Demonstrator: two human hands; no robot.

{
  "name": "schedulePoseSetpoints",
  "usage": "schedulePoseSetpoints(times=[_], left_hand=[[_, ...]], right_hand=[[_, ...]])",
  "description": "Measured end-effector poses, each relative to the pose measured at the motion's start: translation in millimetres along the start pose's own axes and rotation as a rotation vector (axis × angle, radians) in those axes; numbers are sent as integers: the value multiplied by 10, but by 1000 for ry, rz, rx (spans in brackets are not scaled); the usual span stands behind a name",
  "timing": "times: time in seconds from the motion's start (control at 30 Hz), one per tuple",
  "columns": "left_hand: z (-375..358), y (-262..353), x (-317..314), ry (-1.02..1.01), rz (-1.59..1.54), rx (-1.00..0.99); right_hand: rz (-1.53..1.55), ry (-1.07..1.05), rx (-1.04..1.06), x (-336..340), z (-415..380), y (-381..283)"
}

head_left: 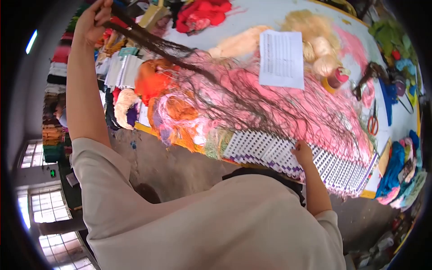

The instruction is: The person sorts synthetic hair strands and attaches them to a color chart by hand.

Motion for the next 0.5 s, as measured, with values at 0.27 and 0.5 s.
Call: schedulePoseSetpoints(times=[0.27, 0.5], left_hand=[[-507, 1559, -1039, 80, -180, -382], [-802, 2421, -1879, 6, -112, -478]], right_hand=[[-110, 38, 9, -83, -57, -24], [138, 74, 289, 119, -229, -277]])
Point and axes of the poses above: each hand's wrist, its own z-axis towards the middle knuckle, its own x-axis out of the back of the hand, y = z × x, the point moved 4 cm from there along z, towards the middle knuckle, and after that the axes turned 15 degrees about -y, right-handed, at the moved point
